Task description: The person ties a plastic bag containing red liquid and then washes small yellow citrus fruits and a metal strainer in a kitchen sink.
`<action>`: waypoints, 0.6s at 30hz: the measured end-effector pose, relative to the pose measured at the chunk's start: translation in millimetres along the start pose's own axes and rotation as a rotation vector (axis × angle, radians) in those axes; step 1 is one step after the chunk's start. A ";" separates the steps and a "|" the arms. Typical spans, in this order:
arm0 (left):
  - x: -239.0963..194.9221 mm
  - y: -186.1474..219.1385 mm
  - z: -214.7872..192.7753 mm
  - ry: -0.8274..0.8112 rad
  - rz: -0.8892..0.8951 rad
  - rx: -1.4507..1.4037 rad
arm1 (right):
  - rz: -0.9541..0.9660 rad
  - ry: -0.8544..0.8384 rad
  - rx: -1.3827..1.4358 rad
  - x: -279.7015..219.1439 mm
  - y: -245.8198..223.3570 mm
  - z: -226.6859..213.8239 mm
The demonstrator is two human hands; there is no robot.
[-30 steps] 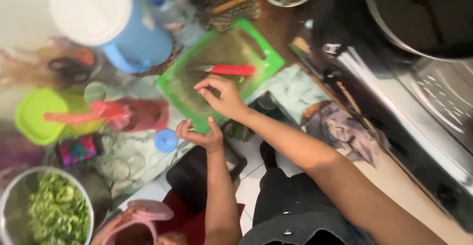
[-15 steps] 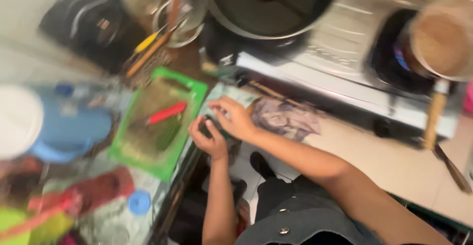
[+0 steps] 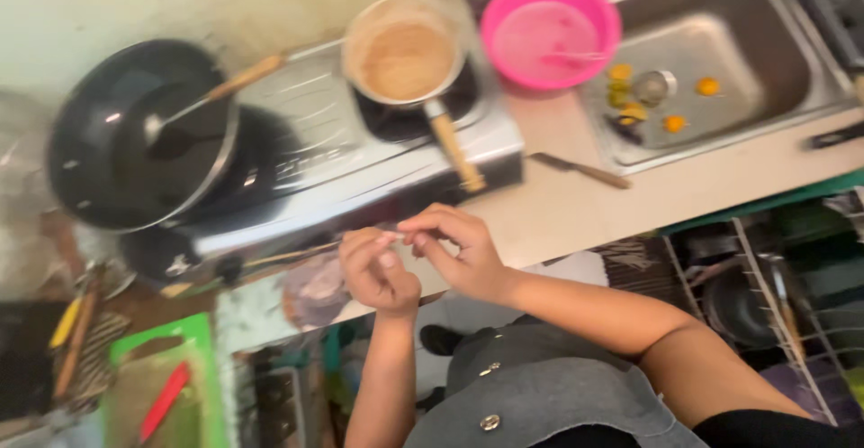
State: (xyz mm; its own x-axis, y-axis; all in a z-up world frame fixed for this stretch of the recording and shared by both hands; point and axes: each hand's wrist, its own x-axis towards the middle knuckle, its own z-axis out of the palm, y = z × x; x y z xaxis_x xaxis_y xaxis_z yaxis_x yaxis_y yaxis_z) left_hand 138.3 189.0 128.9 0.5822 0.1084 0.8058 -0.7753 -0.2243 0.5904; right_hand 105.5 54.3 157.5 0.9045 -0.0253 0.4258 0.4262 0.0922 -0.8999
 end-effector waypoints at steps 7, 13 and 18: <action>-67.1 52.4 185.9 -0.241 -0.049 -0.122 | 0.138 0.252 -0.111 -72.6 20.2 -216.7; -142.4 37.5 291.3 -0.598 -0.505 -0.182 | 0.402 0.397 -0.291 -134.6 103.6 -393.2; -191.5 4.1 330.9 -0.716 -0.725 -0.164 | 0.413 0.423 -0.694 -146.6 169.0 -492.9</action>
State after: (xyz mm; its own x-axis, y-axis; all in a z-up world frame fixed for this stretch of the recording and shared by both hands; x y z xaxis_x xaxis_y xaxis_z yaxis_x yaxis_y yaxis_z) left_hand 104.6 -153.2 -38.3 0.8905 -0.4497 0.0690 -0.1728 -0.1940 0.9657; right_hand 53.1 -417.0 -103.5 0.8598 -0.4987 0.1096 -0.1427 -0.4408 -0.8862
